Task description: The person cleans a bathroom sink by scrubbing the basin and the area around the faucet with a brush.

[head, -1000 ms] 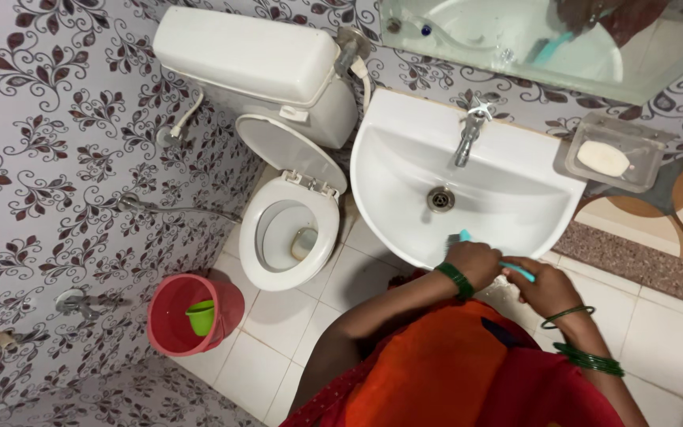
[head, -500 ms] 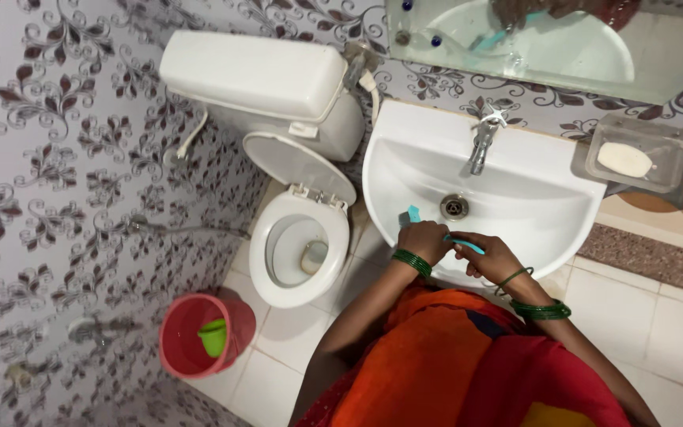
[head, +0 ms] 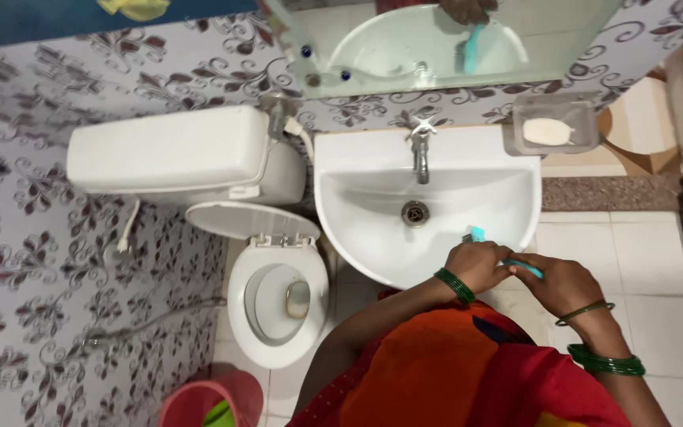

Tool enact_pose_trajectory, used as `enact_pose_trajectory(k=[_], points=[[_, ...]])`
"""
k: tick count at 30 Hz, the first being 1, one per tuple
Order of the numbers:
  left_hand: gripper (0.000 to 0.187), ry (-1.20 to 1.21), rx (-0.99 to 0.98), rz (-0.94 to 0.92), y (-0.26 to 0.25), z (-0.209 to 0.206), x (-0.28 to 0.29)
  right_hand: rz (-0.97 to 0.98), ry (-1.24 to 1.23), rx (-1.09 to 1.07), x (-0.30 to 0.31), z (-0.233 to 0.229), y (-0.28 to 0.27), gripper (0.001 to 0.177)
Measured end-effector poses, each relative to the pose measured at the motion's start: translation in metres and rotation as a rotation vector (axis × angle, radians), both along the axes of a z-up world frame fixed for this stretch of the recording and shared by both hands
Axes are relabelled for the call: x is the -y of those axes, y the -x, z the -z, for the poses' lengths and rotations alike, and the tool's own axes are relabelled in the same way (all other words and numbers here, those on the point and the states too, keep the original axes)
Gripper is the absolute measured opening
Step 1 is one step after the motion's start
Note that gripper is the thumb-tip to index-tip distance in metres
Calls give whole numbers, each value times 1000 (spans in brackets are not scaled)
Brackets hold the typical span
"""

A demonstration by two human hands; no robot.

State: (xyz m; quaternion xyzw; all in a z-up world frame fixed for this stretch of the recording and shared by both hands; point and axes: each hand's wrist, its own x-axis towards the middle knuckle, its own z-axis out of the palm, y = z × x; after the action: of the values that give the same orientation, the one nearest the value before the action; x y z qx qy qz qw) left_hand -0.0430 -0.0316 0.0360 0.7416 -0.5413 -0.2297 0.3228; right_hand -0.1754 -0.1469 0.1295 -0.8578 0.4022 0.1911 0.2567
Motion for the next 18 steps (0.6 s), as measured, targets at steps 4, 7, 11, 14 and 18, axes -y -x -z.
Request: enact_pose_trajectory(k=[4,7,11,14,18], points=[[39,-70,74,60,-4,-3,2,14,-7,-145,-7,-15,-10,39],[44,-232,78,105,-22,-5,-21,23,-117,72,-17,12,-19,38],[51,-419,46,22,-50,-8,-57,-25,-346,162,-41,47,-41,35],[47,-396,73,-83,-64,-11,-83,-16,-523,229,-50,61,-57,35],[45,-346,170,-146,-66,-13,-88,-40,-542,219,-45,65,-71,36]])
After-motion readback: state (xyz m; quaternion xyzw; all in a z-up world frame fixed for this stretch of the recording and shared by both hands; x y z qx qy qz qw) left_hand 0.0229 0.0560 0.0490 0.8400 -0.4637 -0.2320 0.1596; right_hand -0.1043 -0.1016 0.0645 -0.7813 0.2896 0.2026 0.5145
